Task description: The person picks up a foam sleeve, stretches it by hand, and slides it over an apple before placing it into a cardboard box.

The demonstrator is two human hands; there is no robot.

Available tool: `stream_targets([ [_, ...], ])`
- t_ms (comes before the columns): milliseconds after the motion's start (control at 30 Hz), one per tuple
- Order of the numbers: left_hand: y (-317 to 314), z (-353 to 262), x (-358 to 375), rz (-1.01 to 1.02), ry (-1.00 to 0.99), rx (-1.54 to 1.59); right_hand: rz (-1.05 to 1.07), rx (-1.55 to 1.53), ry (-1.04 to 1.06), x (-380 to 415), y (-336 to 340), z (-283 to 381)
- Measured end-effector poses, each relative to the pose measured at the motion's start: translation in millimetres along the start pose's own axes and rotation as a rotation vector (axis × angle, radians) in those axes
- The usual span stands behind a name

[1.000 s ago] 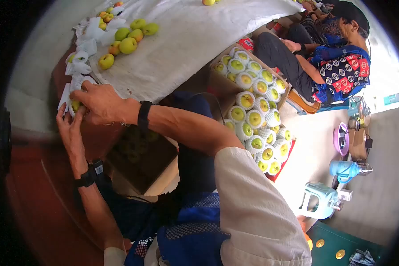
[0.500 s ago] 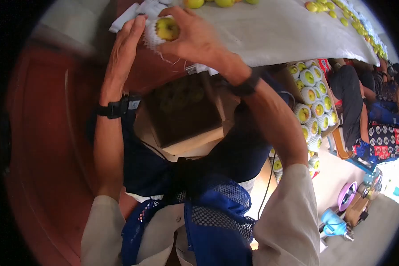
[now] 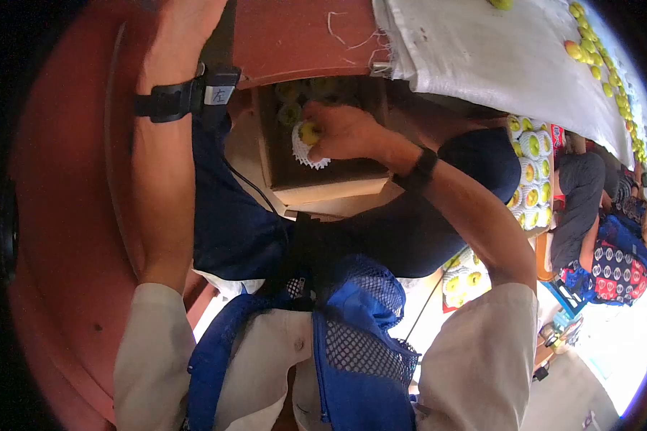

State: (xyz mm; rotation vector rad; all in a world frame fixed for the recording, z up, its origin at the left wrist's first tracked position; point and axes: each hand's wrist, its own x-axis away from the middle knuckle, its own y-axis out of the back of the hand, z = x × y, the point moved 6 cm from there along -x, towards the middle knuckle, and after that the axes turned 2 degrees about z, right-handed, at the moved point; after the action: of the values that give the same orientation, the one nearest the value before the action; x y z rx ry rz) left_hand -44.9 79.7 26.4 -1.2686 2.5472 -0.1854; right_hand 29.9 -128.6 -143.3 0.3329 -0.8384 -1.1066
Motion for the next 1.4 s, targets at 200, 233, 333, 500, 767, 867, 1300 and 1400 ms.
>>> stream_targets([
  [200,20,-3,0,-0.101,0.019,0.050,0.169,0.247,-0.197,-82,-37,-14],
  [233,22,-4,1,-0.113,0.023,0.077,0.171,0.249,-0.193,-100,-44,-27],
  [333,20,-11,12,-0.153,-0.001,0.112,-0.341,0.338,0.115,-164,-65,-75],
  [500,10,-24,17,-0.363,0.115,0.093,-0.385,0.222,0.097,-221,-86,-135],
  [767,73,-4,12,-0.043,0.010,0.176,-0.265,0.218,-0.075,-221,-93,-194],
  [867,68,-13,18,-0.040,-0.019,0.232,-0.240,0.207,-0.098,-221,-102,-200],
  [1300,54,-26,20,-0.152,-0.055,0.239,-0.242,0.171,-0.102,-217,-124,-201],
  [1400,52,-27,19,-0.206,-0.038,0.243,-0.260,0.156,-0.080,-215,-128,-191],
])
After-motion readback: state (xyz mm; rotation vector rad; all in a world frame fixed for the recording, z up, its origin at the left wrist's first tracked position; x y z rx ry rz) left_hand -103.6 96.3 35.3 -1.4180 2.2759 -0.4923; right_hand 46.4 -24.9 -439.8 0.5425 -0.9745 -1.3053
